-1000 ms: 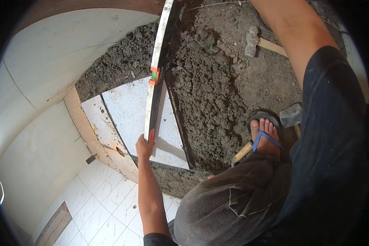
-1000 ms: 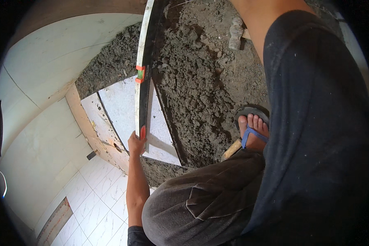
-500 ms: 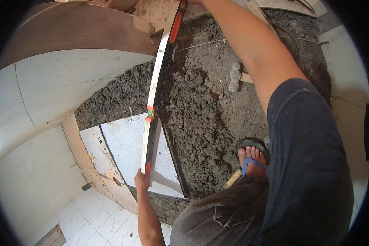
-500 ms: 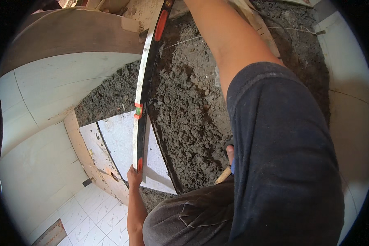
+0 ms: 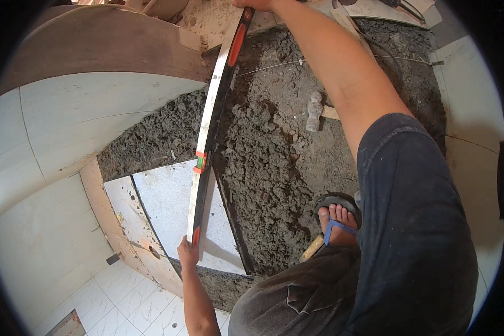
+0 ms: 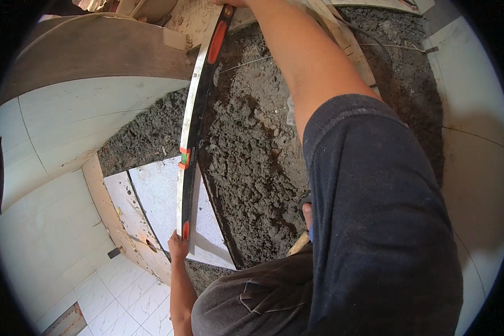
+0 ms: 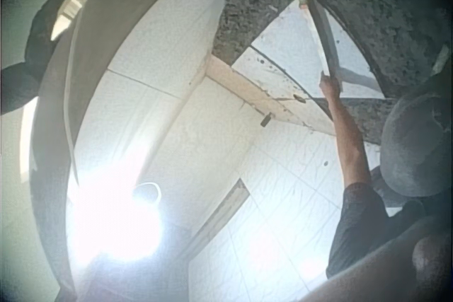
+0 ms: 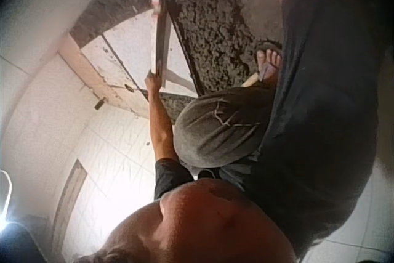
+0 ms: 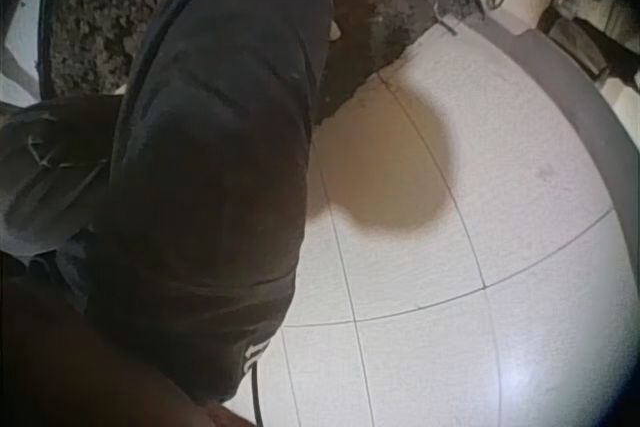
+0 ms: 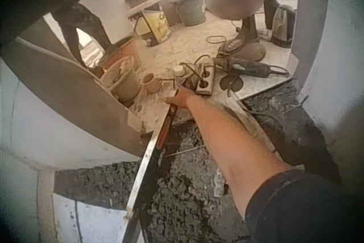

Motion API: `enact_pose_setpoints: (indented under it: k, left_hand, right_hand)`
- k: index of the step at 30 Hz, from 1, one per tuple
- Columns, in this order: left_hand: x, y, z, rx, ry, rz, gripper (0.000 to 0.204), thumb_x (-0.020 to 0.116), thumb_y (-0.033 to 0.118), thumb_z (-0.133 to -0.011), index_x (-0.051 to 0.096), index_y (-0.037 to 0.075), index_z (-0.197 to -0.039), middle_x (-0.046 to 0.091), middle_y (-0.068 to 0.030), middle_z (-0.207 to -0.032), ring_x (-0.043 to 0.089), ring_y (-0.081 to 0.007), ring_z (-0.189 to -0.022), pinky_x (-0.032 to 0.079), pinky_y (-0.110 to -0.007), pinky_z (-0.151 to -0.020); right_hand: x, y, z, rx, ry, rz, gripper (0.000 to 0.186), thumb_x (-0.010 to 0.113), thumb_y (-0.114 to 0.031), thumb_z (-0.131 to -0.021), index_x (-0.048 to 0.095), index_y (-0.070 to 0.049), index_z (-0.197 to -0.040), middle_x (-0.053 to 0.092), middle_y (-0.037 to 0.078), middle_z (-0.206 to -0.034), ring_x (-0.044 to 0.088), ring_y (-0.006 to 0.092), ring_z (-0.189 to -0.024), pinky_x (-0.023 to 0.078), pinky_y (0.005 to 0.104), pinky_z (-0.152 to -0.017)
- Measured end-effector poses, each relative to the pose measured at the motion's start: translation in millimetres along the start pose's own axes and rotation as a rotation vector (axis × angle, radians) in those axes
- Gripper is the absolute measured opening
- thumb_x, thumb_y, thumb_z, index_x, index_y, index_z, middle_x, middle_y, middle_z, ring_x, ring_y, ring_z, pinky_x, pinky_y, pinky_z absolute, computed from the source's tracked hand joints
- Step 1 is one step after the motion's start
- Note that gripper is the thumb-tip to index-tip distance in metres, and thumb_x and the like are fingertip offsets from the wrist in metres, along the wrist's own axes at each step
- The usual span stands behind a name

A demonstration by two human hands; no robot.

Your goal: Apply mortar and install floor tiles using a level and rubber mallet.

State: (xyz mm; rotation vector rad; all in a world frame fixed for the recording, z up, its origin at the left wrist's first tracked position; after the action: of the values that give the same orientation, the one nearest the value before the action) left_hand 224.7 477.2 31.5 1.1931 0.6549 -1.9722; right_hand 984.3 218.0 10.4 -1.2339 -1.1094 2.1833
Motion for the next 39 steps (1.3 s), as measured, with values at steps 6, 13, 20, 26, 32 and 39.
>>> enact_pose_setpoints:
  k: [6,13,20,26,32,39]
  left_hand:
    - [-2,5,5,0.085,0.089,0.02,0.03,0.058,0.0,-0.082,0.068,-0.001,-0.11,0.069,-0.0288,-0.085,0.068,-0.0486,-0.086,0.053,-0.051,-0.075]
    - [-3,1,3,-0.078,0.054,-0.028,0.027,0.055,0.002,-0.084,0.065,0.001,-0.108,0.069,-0.0289,-0.09,0.066,-0.0491,-0.091,0.052,-0.053,-0.076]
    - [-1,-2,-5,-0.005,0.133,-0.049,0.03,0.061,0.001,-0.079,0.063,-0.001,-0.108,0.069,-0.0251,-0.082,0.068,-0.0464,-0.083,0.052,-0.052,-0.073]
    - [1,-7,-7,-0.063,0.075,0.021,0.029,0.06,0.006,-0.085,0.066,0.005,-0.113,0.07,-0.0246,-0.09,0.068,-0.0459,-0.088,0.052,-0.053,-0.077]
    - [2,-4,-7,-0.093,0.086,0.023,0.028,0.06,0.009,-0.087,0.065,0.008,-0.114,0.07,-0.0228,-0.087,0.067,-0.0459,-0.086,0.051,-0.053,-0.076]
    - [-5,8,-3,-0.145,0.137,-0.015,0.023,0.062,0.019,-0.09,0.067,0.007,-0.109,0.07,-0.0224,-0.085,0.067,-0.0465,-0.086,0.051,-0.054,-0.075]
  right_hand:
    - [-7,9,7,0.021,-0.013,-0.037,0.107,0.076,-0.056,-0.084,0.022,0.0,-0.158,0.025,0.022,-0.163,0.029,0.0365,-0.15,0.032,0.0486,-0.121]
    - [-6,8,14,0.027,-0.004,0.012,0.104,0.071,-0.059,-0.088,0.022,0.0,-0.158,0.023,0.021,-0.164,0.027,0.036,-0.151,0.031,0.0482,-0.122]
    - [-8,9,20,0.014,-0.023,0.001,0.103,0.068,-0.061,-0.088,0.023,-0.001,-0.159,0.024,0.02,-0.165,0.027,0.0355,-0.151,0.03,0.0476,-0.122]
    - [-5,7,16,-0.017,0.004,0.042,0.1,0.068,-0.062,-0.088,0.028,-0.001,-0.157,0.03,0.02,-0.162,0.031,0.0359,-0.149,0.032,0.0476,-0.121]
    - [-2,10,14,-0.011,0.024,0.085,0.099,0.067,-0.063,-0.088,0.029,-0.002,-0.157,0.031,0.02,-0.162,0.034,0.0354,-0.148,0.032,0.0474,-0.12]
    - [-5,9,22,0.017,0.025,0.041,0.095,0.064,-0.062,-0.091,0.029,-0.004,-0.157,0.027,0.018,-0.164,0.029,0.0352,-0.15,0.029,0.0478,-0.122]
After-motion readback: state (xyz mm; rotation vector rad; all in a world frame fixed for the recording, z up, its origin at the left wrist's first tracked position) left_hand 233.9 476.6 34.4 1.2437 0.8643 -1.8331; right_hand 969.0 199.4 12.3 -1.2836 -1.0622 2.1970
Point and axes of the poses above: each hand's wrist, its own z-axis away from the middle knuckle, its own x-axis out of the palm, y = z × x, the point moved 7 cm from there along -z, towards the middle knuckle
